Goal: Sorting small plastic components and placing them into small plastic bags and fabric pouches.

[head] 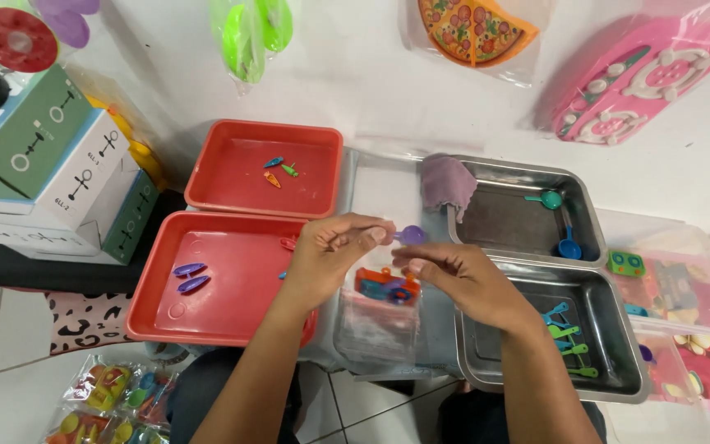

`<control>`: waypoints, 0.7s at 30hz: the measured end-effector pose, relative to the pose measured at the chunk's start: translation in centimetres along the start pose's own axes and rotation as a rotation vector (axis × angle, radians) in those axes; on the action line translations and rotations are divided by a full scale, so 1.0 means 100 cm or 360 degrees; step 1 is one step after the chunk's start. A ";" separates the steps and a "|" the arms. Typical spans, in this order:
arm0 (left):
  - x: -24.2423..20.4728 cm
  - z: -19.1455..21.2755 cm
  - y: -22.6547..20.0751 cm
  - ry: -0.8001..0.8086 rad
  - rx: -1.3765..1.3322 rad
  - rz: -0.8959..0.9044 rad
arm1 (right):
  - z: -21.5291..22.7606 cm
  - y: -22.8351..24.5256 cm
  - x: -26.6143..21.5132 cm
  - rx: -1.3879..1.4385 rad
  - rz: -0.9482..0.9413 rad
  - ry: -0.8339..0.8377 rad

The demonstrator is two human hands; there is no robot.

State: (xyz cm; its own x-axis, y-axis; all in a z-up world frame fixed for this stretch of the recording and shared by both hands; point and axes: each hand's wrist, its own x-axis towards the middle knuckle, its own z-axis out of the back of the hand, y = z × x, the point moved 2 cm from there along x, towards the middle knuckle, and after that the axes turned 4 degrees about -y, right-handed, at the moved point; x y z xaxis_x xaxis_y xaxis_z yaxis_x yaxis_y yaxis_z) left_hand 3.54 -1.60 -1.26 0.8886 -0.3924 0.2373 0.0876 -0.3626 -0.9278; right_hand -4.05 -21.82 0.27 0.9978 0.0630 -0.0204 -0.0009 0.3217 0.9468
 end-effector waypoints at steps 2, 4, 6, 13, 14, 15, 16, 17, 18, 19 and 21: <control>-0.001 0.001 0.000 -0.0016 0.0034 0.0024 | 0.007 0.005 0.000 -0.0051 -0.0002 -0.0022; -0.001 0.000 0.000 -0.0033 0.0066 0.0050 | 0.017 -0.001 0.002 -0.0103 -0.0007 -0.0044; -0.001 -0.002 -0.002 -0.0100 0.0113 0.0026 | 0.031 -0.017 0.006 -0.0011 -0.0066 -0.0232; -0.002 -0.003 -0.011 -0.0110 0.0108 -0.0054 | 0.020 -0.026 0.019 -0.1448 -0.0023 -0.0451; -0.004 -0.003 -0.012 -0.0112 0.0102 -0.0024 | 0.013 -0.038 0.025 -0.1591 0.0048 -0.0379; -0.005 -0.003 -0.014 -0.0122 0.0098 0.0001 | 0.007 -0.049 0.032 -0.1734 0.0127 -0.0299; -0.006 -0.003 -0.015 -0.0126 0.0091 -0.0006 | 0.000 -0.056 0.037 -0.1742 0.0132 -0.0298; -0.006 -0.003 -0.017 -0.0119 0.0101 -0.0034 | -0.007 -0.063 0.042 -0.1815 0.0041 -0.0186; -0.007 -0.003 -0.018 -0.0113 0.0111 -0.0063 | -0.013 -0.071 0.047 -0.1886 -0.0050 -0.0073; -0.007 -0.002 -0.018 -0.0121 0.0105 -0.0072 | -0.016 -0.077 0.050 -0.1897 -0.0041 -0.0070; -0.007 0.000 -0.017 -0.0176 0.0119 -0.0132 | -0.020 -0.086 0.055 -0.2174 0.0080 -0.0224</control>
State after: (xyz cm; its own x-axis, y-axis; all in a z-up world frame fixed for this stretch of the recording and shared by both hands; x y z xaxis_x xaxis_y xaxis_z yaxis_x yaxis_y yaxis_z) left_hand 2.75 -0.71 0.16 0.9206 -0.2669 0.2850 0.1927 -0.3242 -0.9262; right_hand 1.27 -22.35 -8.65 0.9929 0.0333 0.1142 -0.0192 0.9923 -0.1220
